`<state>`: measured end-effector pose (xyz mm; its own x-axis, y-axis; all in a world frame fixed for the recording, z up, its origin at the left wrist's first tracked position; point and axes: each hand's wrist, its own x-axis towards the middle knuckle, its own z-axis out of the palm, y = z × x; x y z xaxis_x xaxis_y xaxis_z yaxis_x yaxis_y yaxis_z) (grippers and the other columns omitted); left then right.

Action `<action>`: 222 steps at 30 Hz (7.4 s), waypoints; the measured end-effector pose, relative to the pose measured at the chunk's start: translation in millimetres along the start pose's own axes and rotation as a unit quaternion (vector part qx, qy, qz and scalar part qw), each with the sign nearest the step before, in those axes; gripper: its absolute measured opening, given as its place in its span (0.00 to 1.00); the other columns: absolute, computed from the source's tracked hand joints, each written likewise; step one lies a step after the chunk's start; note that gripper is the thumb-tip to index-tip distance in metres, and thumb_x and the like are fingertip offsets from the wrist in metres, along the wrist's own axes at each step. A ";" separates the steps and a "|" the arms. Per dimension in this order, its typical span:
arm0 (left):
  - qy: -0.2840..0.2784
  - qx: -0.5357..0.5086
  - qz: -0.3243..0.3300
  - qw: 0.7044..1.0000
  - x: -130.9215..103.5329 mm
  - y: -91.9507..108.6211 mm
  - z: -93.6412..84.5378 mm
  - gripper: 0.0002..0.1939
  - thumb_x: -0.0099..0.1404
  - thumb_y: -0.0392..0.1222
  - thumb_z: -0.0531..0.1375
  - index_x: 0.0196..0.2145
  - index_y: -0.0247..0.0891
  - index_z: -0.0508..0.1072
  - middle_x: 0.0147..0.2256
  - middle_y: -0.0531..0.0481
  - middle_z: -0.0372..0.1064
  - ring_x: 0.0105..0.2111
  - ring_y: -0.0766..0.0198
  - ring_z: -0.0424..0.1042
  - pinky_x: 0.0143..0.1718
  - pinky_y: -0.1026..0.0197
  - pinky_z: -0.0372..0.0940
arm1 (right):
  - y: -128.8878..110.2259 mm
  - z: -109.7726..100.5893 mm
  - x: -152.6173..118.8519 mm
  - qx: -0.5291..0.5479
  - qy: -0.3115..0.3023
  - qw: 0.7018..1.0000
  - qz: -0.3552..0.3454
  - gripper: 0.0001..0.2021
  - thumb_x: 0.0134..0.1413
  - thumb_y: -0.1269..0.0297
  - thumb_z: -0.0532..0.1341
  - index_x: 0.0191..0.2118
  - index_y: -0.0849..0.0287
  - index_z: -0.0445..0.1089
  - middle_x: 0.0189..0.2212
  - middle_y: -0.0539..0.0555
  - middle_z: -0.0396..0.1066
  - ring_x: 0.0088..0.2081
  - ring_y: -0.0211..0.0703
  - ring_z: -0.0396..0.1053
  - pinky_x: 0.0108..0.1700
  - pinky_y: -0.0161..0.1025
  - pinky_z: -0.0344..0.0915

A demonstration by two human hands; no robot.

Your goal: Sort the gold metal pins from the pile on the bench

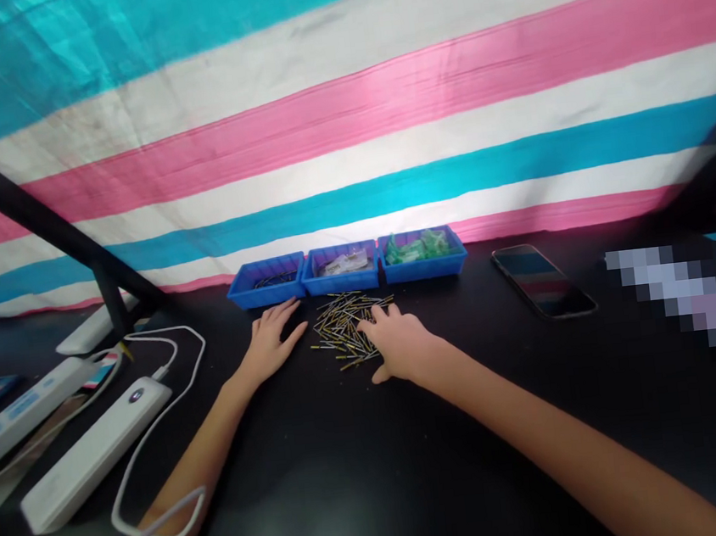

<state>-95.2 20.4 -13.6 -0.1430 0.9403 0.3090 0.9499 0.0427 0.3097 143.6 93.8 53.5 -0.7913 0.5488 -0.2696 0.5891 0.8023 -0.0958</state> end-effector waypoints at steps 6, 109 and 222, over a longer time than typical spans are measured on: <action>0.025 0.032 0.023 0.999 0.3 4.5 0.9 0.17 0.65 0.48 0.50 0.49 0.42 0.68 0.47 0.45 0.68 0.48 0.53 0.60 0.45 0.53 0.51 | -2.6 -0.7 -1.1 -0.009 -0.007 1.000 0.007 0.38 0.40 0.58 0.68 0.58 0.59 0.56 0.54 0.65 0.57 0.51 0.63 0.58 0.43 0.50 0.65; -0.075 -0.049 0.125 0.988 -8.8 67.6 6.1 0.09 0.63 0.45 0.55 0.38 0.42 0.72 0.35 0.51 0.70 0.36 0.63 0.69 0.31 0.66 0.59 | 21.8 15.0 27.0 0.087 0.094 0.992 -0.010 0.15 0.52 0.56 0.60 0.46 0.50 0.66 0.44 0.55 0.66 0.40 0.49 0.69 0.39 0.40 0.62; 0.183 -0.578 -0.217 0.765 23.3 -15.5 -32.4 0.23 0.50 0.41 0.66 0.46 0.40 0.72 0.51 0.42 0.65 0.34 0.63 0.74 0.17 0.71 0.55 | 14.2 -18.4 5.1 0.145 0.200 0.969 0.000 0.08 0.49 0.58 0.58 0.33 0.48 0.74 0.28 0.44 0.75 0.28 0.38 0.70 0.25 0.33 0.57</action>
<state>-122.3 30.7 17.9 -0.6437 0.7561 0.1179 -0.0583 -0.2021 0.9776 144.9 112.3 68.3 -0.7569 0.6430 0.1171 0.5649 0.7338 -0.3775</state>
